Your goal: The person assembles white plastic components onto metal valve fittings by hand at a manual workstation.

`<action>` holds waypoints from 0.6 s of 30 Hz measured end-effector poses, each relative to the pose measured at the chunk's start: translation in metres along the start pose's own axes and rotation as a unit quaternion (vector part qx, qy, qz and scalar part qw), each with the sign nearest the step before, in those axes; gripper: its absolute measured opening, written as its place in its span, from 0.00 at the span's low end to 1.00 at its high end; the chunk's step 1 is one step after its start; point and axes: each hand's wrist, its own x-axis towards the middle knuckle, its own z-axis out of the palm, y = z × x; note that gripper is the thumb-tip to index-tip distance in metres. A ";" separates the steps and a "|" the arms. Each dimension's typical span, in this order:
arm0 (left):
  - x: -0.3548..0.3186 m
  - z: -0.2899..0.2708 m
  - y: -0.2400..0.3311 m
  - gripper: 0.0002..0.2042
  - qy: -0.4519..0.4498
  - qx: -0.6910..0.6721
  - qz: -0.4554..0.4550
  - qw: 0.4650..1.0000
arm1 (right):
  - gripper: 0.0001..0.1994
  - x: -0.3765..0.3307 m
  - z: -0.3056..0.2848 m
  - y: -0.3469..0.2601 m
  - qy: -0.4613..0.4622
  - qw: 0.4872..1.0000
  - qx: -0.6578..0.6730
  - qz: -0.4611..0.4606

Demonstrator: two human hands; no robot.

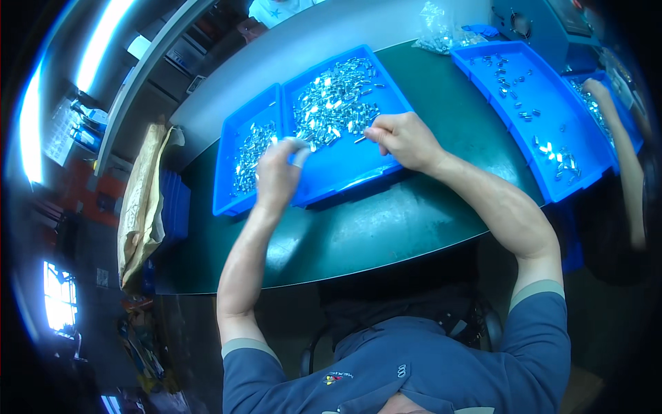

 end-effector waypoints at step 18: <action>0.004 0.020 -0.042 0.15 -0.163 0.256 0.107 0.947 | 0.16 0.000 -0.001 -0.002 -0.026 0.999 0.023 0.017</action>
